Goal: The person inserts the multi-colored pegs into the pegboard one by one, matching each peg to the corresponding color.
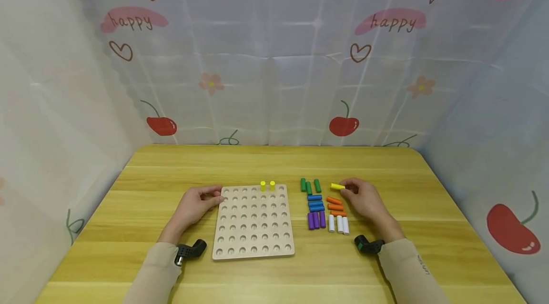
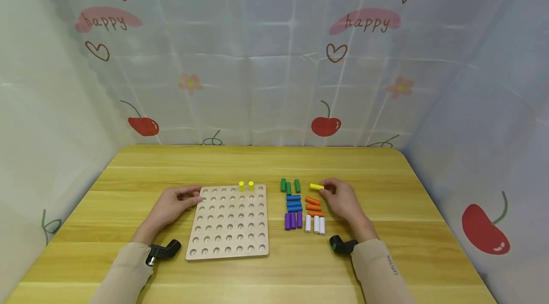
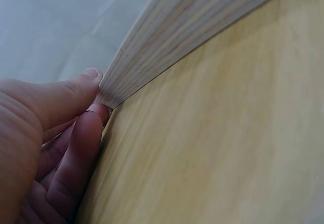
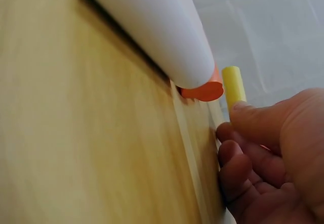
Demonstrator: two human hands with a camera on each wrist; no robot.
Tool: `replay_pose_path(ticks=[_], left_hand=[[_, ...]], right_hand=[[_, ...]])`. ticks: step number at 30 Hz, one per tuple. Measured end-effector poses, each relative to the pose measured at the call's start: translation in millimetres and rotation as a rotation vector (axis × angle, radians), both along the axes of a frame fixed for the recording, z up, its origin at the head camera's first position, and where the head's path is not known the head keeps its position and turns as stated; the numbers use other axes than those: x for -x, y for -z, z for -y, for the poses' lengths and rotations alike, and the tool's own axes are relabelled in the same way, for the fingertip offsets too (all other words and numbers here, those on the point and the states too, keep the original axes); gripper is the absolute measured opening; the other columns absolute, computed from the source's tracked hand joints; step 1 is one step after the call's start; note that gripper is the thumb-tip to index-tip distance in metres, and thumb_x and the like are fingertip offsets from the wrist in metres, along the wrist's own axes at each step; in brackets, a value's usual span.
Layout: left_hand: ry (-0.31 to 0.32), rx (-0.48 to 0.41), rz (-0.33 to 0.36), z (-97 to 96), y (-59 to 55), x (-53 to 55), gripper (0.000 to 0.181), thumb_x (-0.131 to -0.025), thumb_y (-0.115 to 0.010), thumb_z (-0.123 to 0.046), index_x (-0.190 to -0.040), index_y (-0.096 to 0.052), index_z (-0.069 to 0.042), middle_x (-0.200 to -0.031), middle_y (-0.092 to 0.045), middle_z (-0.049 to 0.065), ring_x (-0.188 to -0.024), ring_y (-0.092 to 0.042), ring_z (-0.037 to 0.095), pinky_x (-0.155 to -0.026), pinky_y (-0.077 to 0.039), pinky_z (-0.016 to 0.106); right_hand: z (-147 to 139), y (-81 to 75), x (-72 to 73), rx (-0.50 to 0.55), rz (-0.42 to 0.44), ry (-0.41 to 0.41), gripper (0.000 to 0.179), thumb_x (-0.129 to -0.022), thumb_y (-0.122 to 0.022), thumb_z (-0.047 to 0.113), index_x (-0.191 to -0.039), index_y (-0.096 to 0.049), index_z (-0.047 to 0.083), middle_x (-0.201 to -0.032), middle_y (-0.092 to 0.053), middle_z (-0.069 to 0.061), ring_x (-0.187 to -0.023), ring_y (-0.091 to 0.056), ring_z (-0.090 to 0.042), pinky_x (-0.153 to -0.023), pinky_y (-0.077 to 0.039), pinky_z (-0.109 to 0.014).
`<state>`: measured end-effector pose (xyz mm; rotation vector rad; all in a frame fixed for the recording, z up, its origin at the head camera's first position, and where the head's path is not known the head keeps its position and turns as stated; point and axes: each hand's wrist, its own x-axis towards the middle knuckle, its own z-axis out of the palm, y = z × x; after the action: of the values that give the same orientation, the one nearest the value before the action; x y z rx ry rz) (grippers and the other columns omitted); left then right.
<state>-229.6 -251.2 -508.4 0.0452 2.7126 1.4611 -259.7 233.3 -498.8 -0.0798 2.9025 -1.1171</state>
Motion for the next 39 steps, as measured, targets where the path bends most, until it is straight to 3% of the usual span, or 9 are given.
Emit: replay_pose_path(ticks=[5, 20, 25, 32, 39], left_hand=[[0.005, 0.000, -0.004, 0.1, -0.5, 0.6, 0.043, -0.095, -0.077, -0.027, -0.134, -0.070, -0.009, -0.107, -0.075, 0.004, -0.086, -0.068, 0.012, -0.071, -0.055, 0.022], [0.000, -0.014, -0.002, 1.1, 3.2, 2.0, 0.043, -0.094, -0.078, -0.027, -0.133, -0.071, -0.011, -0.106, -0.074, 0.003, -0.087, -0.069, 0.014, -0.073, -0.056, 0.023], [0.005, -0.004, -0.015, 0.8, 3.5, 1.5, 0.043, -0.094, -0.078, -0.028, -0.133, -0.071, -0.011, -0.106, -0.075, 0.002, -0.087, -0.069, 0.013, -0.073, -0.055, 0.023], [0.005, -0.002, -0.015, 0.0, 2.9, 0.3, 0.043, -0.094, -0.078, -0.028, -0.132, -0.071, -0.011, -0.107, -0.075, 0.003, -0.088, -0.070, 0.011, -0.074, -0.054, 0.022], [-0.008, -0.010, -0.007, 0.4, 1.4, 0.2, 0.042, -0.094, -0.078, -0.028, -0.132, -0.072, -0.010, -0.106, -0.075, 0.003, -0.085, -0.068, 0.010, -0.071, -0.054, 0.022]], right_hand=[[1, -3.2, -1.0, 0.040, 0.016, 0.019, 0.026, -0.105, -0.062, 0.020, -0.126, -0.068, 0.007, -0.121, -0.069, -0.017, -0.108, -0.062, -0.030, -0.097, -0.052, -0.051], [5, -15.5, -5.6, 0.193, 0.003, -0.001, 0.030, -0.105, -0.061, 0.022, -0.130, -0.067, 0.007, -0.119, -0.065, -0.012, -0.106, -0.059, -0.027, -0.084, -0.052, -0.029], [16, -22.0, -11.4, 0.237, -0.016, -0.050, 0.030, -0.104, -0.064, 0.020, -0.129, -0.067, 0.005, -0.117, -0.067, -0.015, -0.104, -0.061, -0.028, -0.075, -0.054, -0.023], [36, -26.1, -17.3, 0.209, -0.025, -0.117, 0.029, -0.105, -0.062, 0.024, -0.130, -0.070, 0.012, -0.122, -0.072, -0.009, -0.106, -0.066, -0.025, -0.082, -0.056, -0.028], [63, -34.0, -18.4, 0.203, -0.055, -0.145, 0.034, -0.106, -0.061, 0.022, -0.139, -0.068, 0.018, -0.134, -0.068, -0.011, -0.106, -0.069, -0.026, -0.087, -0.058, -0.040]])
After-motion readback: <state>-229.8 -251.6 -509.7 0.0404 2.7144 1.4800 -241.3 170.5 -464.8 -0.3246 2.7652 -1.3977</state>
